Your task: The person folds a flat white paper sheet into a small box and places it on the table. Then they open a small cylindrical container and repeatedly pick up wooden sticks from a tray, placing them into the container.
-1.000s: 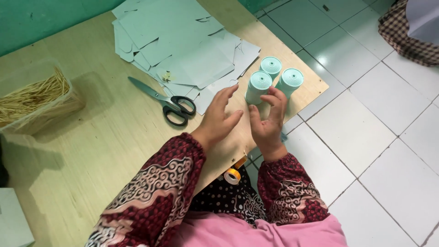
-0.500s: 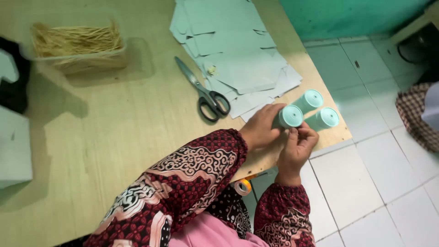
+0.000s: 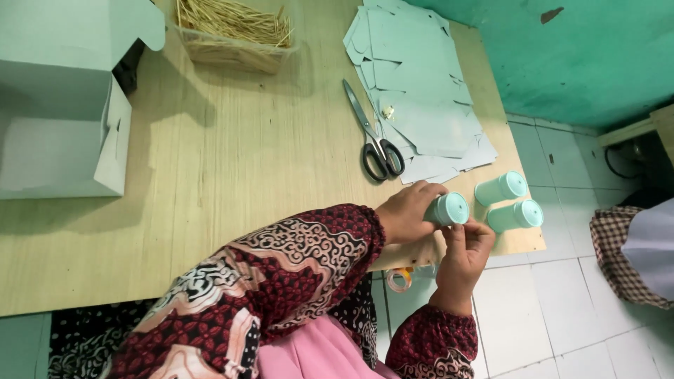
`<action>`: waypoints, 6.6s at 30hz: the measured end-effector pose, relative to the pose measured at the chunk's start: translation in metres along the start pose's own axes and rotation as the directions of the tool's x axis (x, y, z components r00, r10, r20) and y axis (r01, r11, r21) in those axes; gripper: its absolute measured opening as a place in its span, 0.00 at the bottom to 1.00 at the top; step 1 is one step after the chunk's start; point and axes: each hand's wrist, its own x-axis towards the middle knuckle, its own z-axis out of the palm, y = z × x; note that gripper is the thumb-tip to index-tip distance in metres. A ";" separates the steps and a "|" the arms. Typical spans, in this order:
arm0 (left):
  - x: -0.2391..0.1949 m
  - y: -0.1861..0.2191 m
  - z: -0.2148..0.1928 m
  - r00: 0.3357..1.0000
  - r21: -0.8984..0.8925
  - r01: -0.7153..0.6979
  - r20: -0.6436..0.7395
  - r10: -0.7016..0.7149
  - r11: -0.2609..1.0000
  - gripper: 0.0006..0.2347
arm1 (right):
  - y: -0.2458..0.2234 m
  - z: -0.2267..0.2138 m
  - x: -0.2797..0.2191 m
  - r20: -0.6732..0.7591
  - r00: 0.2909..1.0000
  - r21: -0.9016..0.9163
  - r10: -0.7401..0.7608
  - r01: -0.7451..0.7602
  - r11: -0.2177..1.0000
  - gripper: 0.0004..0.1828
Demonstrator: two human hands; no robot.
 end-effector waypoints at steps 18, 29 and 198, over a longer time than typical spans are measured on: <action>-0.150 0.011 -0.114 0.989 0.004 0.052 -0.136 -0.051 0.999 0.25 | -0.074 0.104 -0.060 0.446 0.893 0.043 -0.069 0.056 0.998 0.11; -0.211 -0.017 -0.198 0.961 0.106 0.156 -0.245 -0.126 0.982 0.27 | -0.076 0.201 -0.050 0.656 0.747 0.043 -0.107 0.105 0.994 0.16; -0.177 -0.002 -0.268 0.765 -0.292 -0.027 -0.621 -0.168 0.956 0.03 | -0.081 0.305 0.058 0.473 0.611 0.138 -0.634 0.660 0.739 0.06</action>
